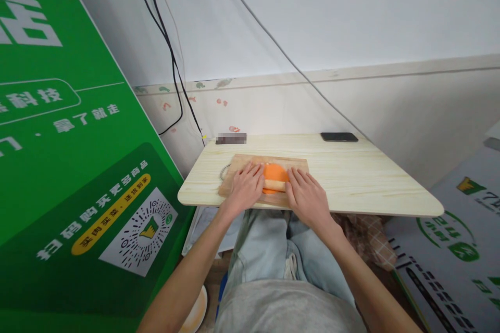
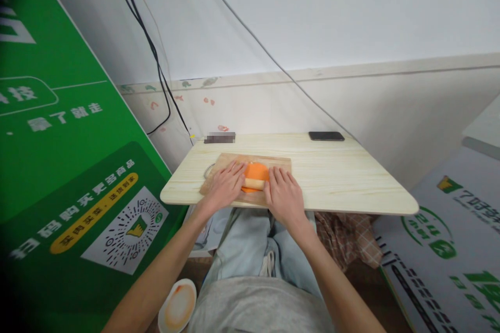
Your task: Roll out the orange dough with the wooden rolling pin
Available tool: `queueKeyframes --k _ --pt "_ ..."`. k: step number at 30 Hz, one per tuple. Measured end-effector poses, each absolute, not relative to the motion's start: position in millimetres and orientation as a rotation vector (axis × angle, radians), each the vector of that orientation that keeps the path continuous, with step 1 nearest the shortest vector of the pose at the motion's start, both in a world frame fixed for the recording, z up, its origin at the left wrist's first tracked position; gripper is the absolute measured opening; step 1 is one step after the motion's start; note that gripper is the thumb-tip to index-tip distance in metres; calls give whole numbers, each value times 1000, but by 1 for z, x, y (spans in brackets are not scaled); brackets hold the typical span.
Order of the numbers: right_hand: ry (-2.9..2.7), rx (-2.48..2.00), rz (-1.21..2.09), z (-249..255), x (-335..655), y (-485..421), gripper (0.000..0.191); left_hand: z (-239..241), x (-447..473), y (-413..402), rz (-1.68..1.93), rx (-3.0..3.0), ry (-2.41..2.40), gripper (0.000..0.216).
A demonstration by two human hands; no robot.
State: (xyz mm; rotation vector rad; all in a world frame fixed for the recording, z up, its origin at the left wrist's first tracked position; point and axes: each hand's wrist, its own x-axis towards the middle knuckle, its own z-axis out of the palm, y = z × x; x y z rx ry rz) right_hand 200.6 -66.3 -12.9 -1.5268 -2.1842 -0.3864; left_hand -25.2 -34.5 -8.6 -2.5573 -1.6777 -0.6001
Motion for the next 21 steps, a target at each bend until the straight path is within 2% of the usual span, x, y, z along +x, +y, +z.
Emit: queueKeyframes --k 9,21 --pt "-2141 -1410 -517 -28 201 -82 56 -17 -28 -59 -654 -2487 -1575 56" --pt "-2337 -1822 -166 25 200 14 58 13 -8 41 -381 -2510 -1795 62"
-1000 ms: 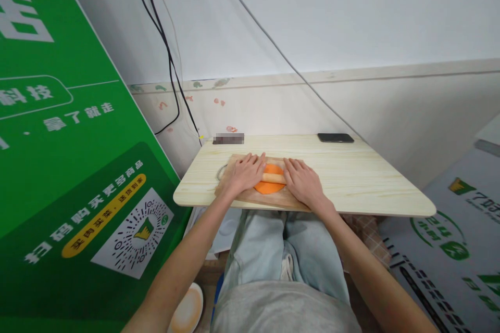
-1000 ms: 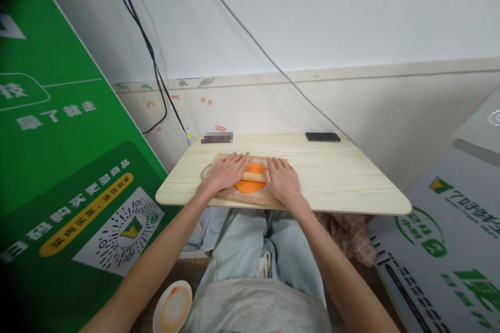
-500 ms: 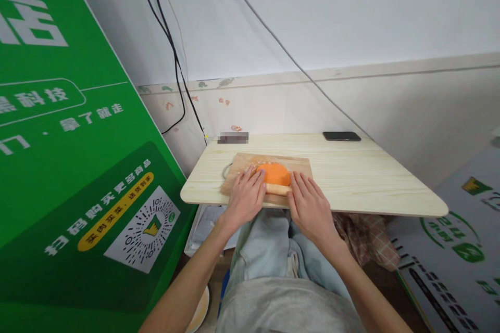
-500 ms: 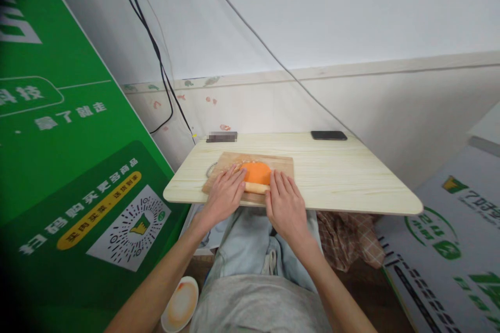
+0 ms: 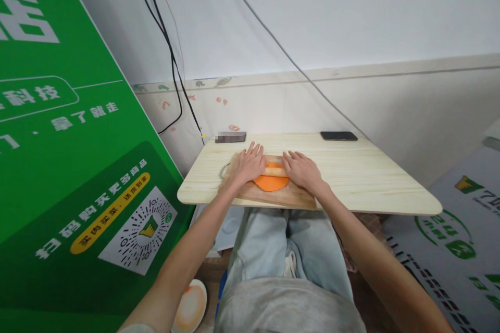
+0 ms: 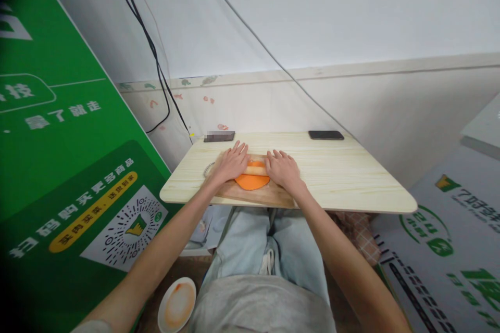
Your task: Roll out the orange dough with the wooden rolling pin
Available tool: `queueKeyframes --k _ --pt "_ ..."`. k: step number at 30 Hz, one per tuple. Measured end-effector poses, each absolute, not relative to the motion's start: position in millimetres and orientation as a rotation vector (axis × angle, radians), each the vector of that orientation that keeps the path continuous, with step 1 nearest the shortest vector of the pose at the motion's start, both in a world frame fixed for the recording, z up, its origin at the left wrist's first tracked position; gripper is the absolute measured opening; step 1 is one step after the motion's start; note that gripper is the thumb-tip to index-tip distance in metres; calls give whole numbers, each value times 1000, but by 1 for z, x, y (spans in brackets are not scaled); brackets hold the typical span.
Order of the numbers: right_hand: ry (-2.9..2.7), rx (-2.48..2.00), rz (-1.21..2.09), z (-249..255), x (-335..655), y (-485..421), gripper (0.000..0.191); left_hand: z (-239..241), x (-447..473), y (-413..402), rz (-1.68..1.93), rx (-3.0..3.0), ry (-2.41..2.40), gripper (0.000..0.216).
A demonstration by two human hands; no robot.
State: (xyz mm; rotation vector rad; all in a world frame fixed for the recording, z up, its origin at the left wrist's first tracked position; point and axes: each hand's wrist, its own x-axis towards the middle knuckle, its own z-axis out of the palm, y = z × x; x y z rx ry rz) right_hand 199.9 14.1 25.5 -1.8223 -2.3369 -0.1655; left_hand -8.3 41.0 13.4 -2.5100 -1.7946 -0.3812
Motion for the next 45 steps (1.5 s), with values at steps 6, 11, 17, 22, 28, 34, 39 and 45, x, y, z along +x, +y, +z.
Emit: queueKeyframes --k 6,11,17,22,28,34,39,45 --pt "-2345 -1898 -54 27 202 31 59 17 -5 56 -344 -2523 -1915 66" --pt "-2284 -1868 -203 19 199 7 60 6 -8 36 -392 -2440 -1859 67" --pt "-2231 -1845 -284 14 192 -22 60 -10 -12 15 -452 -2384 -1770 66" --pt "-2222 -1750 -346 8 191 -44 61 -11 -11 -9 -543 -2314 -1837 68" --pt "-2202 -1597 -401 -6 192 -67 61 -14 -10 -44 -629 -2258 -1833 68" --pt "-2154 -1634 -279 -11 187 -86 61 -25 -13 -58 -685 -2272 -1789 69" --pt "-2130 -1613 -252 -14 187 -101 61 -33 -18 -69 -743 -2285 -1717 69" --pt "-2133 -1572 -284 -18 190 -92 59 -42 -29 -61 -746 -2344 -1597 63"
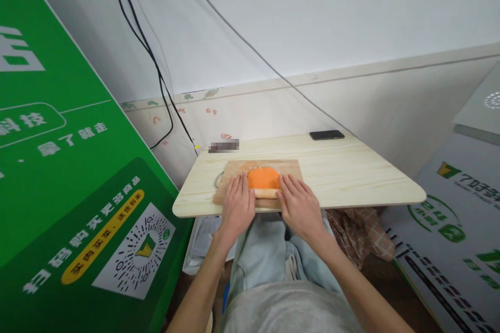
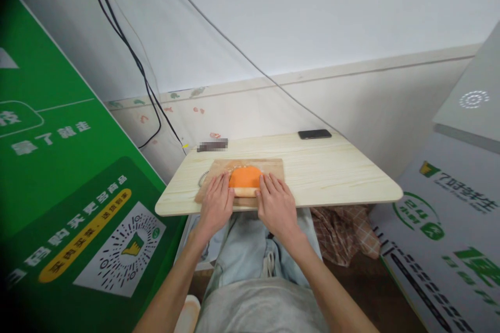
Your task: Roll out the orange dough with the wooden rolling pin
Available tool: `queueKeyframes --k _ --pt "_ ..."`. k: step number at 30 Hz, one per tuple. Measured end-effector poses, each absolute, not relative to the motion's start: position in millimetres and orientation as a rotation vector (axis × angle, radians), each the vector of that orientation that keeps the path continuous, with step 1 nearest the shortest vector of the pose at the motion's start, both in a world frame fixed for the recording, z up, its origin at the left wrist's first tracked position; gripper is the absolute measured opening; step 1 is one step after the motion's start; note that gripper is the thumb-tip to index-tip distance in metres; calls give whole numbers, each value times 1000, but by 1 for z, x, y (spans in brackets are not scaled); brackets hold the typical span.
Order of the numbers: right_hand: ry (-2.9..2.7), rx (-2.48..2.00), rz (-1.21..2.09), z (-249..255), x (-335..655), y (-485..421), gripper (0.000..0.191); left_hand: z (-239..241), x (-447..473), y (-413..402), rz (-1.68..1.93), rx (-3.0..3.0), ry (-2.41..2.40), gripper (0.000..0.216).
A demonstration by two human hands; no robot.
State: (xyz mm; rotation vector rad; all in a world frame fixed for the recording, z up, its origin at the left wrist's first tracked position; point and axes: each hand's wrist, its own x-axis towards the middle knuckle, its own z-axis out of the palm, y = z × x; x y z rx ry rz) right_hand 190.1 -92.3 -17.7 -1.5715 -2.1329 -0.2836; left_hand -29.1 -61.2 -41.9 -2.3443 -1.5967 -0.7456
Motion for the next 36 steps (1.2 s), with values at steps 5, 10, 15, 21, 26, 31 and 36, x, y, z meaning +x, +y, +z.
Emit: queueKeyframes --k 5,10,15,21,26,31,36 --pt "-2195 -1664 -273 -4 192 -55 61 -32 -28 -25 -676 -2358 -1667 61" --pt "-2251 -1758 -198 18 193 -5 60 -6 -18 18 -556 -2360 -1824 59" --pt "-2318 -1845 3 36 196 39 53 13 -14 58 -473 -2379 -1976 57" --pt "-2262 -1918 26 42 198 58 54 14 -13 86 -590 -2392 -1974 51" --pt "-2183 -1983 33 43 196 64 63 13 -11 89 -629 -2367 -2012 45" --pt "-2189 -2023 96 40 194 57 59 11 -14 79 -578 -2344 -2080 44" --pt "-2214 -2017 38 37 191 33 56 8 -13 55 -572 -2329 -2029 45"
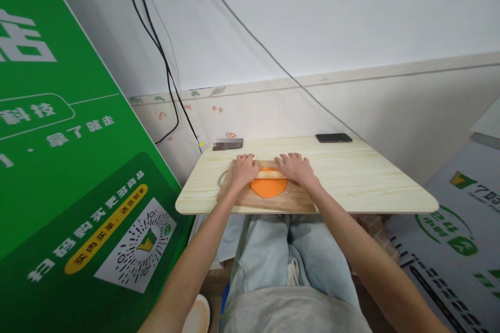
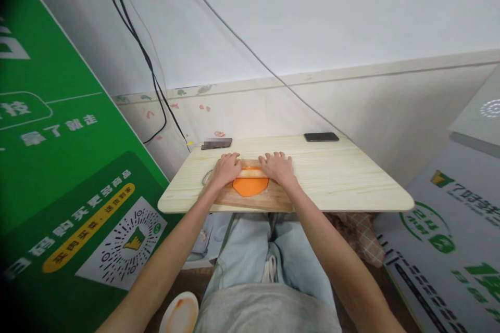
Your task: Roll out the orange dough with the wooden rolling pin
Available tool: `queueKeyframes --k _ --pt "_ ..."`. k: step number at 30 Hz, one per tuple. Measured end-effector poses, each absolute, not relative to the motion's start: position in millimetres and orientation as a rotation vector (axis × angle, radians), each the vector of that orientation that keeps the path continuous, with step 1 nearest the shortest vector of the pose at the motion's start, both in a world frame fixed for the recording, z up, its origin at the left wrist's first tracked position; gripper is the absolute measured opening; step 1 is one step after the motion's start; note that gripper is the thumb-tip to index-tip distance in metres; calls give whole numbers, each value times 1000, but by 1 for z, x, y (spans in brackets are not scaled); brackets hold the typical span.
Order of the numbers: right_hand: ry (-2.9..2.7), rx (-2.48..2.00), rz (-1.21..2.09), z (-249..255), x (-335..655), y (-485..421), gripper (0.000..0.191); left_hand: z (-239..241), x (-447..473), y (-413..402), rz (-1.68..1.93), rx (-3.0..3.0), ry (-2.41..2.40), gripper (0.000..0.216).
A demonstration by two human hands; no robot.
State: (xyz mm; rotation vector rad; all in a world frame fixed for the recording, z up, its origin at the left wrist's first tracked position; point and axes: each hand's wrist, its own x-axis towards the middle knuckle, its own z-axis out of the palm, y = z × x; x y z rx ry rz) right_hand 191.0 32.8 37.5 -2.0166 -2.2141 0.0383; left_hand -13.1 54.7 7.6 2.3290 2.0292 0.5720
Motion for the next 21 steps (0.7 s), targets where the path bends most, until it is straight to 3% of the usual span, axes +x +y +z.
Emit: queueKeyframes --k 14,21 --pt "-2147 -1845 -271 8 183 -55 57 -26 -19 -34 796 2560 1966 51" --pt "-2116 -1832 -291 5 181 -54 56 -26 -18 -33 798 2553 1979 49"
